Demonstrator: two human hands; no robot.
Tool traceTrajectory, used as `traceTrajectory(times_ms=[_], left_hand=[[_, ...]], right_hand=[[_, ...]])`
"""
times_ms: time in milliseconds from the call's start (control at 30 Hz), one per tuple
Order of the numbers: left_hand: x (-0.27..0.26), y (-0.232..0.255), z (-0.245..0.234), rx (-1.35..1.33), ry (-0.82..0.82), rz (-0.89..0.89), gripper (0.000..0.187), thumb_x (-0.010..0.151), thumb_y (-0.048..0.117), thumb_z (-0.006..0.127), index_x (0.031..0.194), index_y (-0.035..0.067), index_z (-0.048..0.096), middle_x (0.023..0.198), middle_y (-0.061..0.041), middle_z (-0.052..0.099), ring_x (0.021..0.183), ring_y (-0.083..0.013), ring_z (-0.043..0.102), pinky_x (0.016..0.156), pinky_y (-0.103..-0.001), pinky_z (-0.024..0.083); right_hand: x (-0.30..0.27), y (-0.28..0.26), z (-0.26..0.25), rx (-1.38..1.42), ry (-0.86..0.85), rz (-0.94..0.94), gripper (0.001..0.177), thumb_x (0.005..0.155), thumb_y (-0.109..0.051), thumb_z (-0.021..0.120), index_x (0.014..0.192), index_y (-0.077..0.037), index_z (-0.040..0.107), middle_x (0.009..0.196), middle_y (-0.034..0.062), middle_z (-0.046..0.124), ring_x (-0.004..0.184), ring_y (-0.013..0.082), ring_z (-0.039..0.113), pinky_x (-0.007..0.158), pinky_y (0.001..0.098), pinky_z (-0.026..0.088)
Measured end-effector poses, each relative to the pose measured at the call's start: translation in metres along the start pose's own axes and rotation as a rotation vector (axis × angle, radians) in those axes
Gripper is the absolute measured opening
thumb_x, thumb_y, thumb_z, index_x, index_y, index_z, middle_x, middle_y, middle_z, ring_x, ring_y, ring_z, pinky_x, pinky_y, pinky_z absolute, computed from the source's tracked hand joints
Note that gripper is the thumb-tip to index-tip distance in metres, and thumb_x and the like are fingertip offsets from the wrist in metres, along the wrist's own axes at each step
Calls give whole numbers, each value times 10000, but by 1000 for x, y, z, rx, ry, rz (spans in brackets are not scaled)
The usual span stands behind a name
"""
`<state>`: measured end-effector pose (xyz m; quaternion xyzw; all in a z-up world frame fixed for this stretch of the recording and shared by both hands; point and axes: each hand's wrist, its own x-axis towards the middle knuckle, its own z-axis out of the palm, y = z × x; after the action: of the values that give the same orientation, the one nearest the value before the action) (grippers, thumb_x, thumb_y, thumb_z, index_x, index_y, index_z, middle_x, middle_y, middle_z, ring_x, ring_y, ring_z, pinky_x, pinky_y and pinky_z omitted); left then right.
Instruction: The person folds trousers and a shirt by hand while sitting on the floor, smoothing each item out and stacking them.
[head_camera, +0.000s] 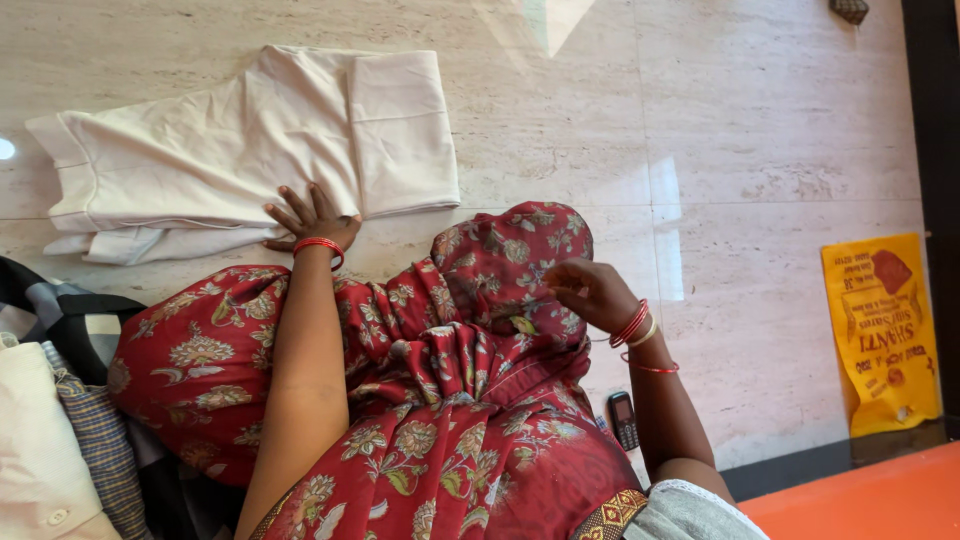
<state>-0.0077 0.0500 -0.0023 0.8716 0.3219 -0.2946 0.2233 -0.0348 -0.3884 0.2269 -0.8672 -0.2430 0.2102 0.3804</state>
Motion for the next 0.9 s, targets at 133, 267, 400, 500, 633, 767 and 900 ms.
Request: traceTrajectory(times_ms=[133,267,400,500,633,767,900], left_hand=[[8,-6,11,10,31,11,1090,827,751,528,1662,357,-52,1658,-98,-368,1463,-474,-367,1092,-866,-35],[12,-15,19,-3,44,44,1074,835,764,515,1666,350,-23,1666,-105,-344,1471,-476,-353,1101,-862,-30],[17,-14,20,2,37,43,1066,838,766,502,1665,356,-29,1667,-95,-343,1471,-470,-354,1107,-861,-30],[21,-15,21,11,33,49,1065,846,766,495,1668,340,-31,1667,-93,-346,1467,-470,-363,1100,-870,-33],[23,-15,24,13,29,52,1071,845,771,481,1667,331,-47,1662,-91,-355,1456,-475,-373,1094,-876,-31],[22,-15,23,26,14,40,1074,845,782,479,1661,334,-54,1660,-104,-363,1456,-475,-377,1097,-869,-38],[19,-11,21,28,20,41,1087,841,781,483,1660,327,-70,1656,-112,-360,1456,-483,-369,1089,-872,-38]], right_hand=[[-29,4,33,-28,75,41,167,924,-71,706,1091,-57,702,940,84,724,781,179,715,702,302,581],[-46,-8,53,0,52,51,316,880,-63,717,1178,-69,614,1090,107,689,949,237,750,786,344,613],[-50,-32,52,-159,-13,4,476,804,-85,753,1245,-96,575,1116,137,631,948,302,716,804,401,601],[-49,-42,61,-278,42,-15,528,767,-116,781,1258,-97,586,1110,144,635,943,345,685,781,443,573],[-49,-30,75,-291,141,44,392,865,-143,771,1240,-138,653,1105,106,687,925,310,699,791,409,571],[-44,7,76,166,146,91,357,883,-63,726,1233,-60,655,1098,108,722,943,219,712,834,328,582],[-38,6,64,861,174,171,313,943,12,696,1248,-11,628,1153,118,717,1063,176,689,943,316,578]])
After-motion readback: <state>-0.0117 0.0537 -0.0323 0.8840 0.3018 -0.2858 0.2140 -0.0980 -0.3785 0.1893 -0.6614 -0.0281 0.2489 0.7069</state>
